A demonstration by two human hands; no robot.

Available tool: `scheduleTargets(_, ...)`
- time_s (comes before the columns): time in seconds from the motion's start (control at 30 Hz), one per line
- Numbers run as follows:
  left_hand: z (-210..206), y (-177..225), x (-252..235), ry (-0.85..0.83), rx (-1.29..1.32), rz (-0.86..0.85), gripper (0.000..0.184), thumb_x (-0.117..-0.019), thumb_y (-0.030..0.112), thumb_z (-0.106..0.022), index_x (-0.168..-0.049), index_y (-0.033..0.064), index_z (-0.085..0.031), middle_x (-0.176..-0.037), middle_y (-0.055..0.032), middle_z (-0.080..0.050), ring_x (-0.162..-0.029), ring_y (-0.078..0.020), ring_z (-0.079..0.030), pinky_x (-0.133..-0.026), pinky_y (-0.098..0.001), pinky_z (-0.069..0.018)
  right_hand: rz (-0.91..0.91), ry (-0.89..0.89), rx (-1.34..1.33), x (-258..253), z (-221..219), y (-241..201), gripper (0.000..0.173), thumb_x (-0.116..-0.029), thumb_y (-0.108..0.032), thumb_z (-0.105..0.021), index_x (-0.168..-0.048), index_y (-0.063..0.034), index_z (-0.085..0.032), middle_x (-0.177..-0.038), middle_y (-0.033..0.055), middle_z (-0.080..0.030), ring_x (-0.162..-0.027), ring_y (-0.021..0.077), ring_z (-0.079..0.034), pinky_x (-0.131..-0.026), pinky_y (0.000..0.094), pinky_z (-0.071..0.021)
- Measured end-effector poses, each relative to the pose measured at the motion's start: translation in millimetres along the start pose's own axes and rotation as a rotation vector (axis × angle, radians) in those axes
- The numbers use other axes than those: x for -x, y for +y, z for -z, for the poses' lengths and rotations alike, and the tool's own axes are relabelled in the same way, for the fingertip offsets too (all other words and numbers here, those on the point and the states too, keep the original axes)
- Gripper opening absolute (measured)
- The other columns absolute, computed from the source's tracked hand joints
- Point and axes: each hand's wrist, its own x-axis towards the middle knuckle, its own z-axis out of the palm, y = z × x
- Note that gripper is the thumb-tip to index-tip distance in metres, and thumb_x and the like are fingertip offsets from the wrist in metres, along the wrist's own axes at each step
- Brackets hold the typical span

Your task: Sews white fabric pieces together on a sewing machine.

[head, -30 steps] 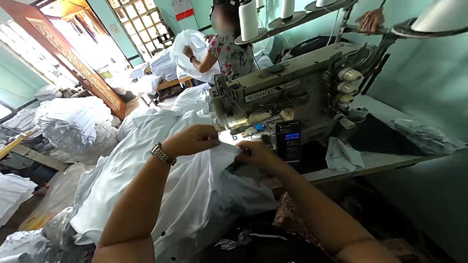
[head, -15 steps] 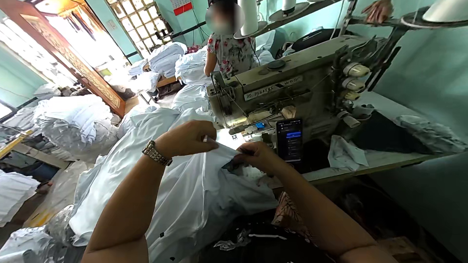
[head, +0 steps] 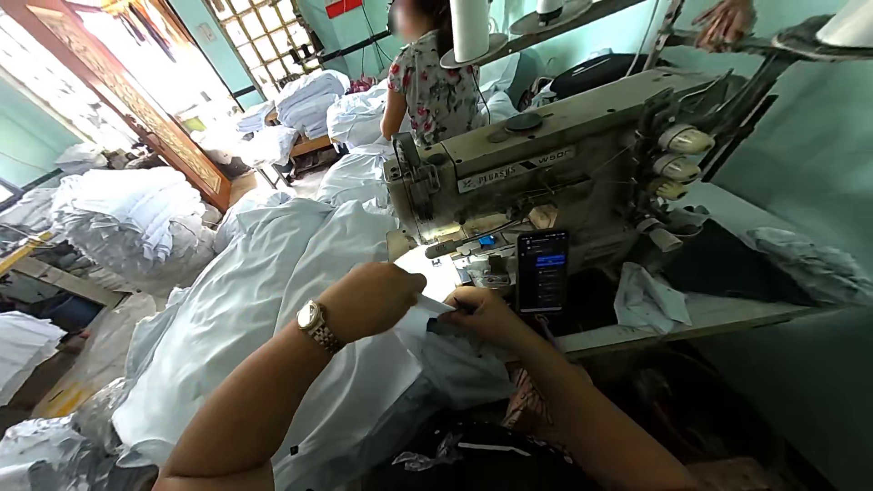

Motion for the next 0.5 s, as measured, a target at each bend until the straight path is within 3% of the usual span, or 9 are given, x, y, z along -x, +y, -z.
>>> scheduleTargets(0.07,-0.9,3.1,-0.6,0.013,0.011,0.025,0.018,-0.1021,0.02,-0.06,-0.111,0.0081,-0.07,-0.096,-0.013,-0.07,-0.086,-0.0318,-0.07,-0.074,-0.0537,-0.056,0.007,0.01,-0.009,0.5,-1.4,1.4,0.023,-0.0906,-0.03,-0.077,-0.091,-0.0066,-0.075,-0.084,-0.0009,-0.069,-0.075,-0.0003,-0.06,-0.07,0.0194,-0.0516)
scheduleTargets(0.13,-7.3,1.8,-1.1,0.095,-0.106,0.077,0.019,-0.1011,0.022,-0.062,-0.102,0.0065,-0.072,-0.099,-0.0136,-0.066,-0.079,-0.0307,-0.068,-0.067,-0.0495,-0.0573,-0.007,0.014,-0.01,0.2,-3.4,0.1,0.022,-0.0901,-0.028,-0.077,-0.091,-0.0066,-0.075,-0.084,-0.0013,-0.069,-0.074,-0.0006,-0.06,-0.069,0.0187,-0.0516)
scheduleTargets(0.2,-5.2,6.6,0.0,0.065,-0.125,0.076,0.029,-0.1027,0.031,-0.059,-0.094,0.0058,-0.072,-0.101,-0.0134,-0.064,-0.078,-0.0291,-0.067,-0.066,-0.0481,-0.0565,-0.011,0.017,-0.018,0.2,-3.8,-1.1,0.021,-0.09,-0.027,-0.078,-0.091,-0.0068,-0.075,-0.085,-0.0014,-0.069,-0.074,-0.0007,-0.06,-0.069,0.0183,-0.051)
scheduleTargets(0.33,-7.4,9.9,0.9,0.05,-0.094,0.061,0.02,-0.1038,0.022,-0.056,-0.109,0.0075,-0.069,-0.104,-0.0127,-0.066,-0.084,-0.0305,-0.069,-0.069,-0.0497,-0.0574,-0.007,0.034,-0.027,2.5,-6.2,-2.2,0.02,-0.0894,-0.027,-0.078,-0.088,-0.0066,-0.075,-0.084,-0.0021,-0.069,-0.073,-0.002,-0.06,-0.068,0.0172,-0.0509)
scheduleTargets(0.43,-6.6,15.3,2.0,0.023,-0.077,0.046,0.018,-0.1035,0.02,-0.056,-0.11,0.0081,-0.067,-0.094,-0.0137,-0.068,-0.083,-0.0332,-0.069,-0.069,-0.0529,-0.0555,0.007,0.034,-0.025,1.4,-6.1,-2.9,0.021,-0.0904,-0.027,-0.078,-0.088,-0.0067,-0.076,-0.083,-0.0024,-0.069,-0.073,-0.0024,-0.058,-0.068,0.0167,-0.0494)
scheduleTargets(0.5,-3.6,20.8,1.4,-0.012,-0.028,0.021,0.018,-0.102,0.022,-0.06,-0.111,0.0073,-0.066,-0.097,-0.014,-0.068,-0.088,-0.0331,-0.069,-0.073,-0.0529,-0.0548,0.005,0.039,-0.037,3.0,-6.1,-3.0,0.021,-0.0911,-0.028,-0.077,-0.089,-0.007,-0.076,-0.083,-0.0025,-0.069,-0.072,-0.002,-0.058,-0.066,0.0169,-0.0492)
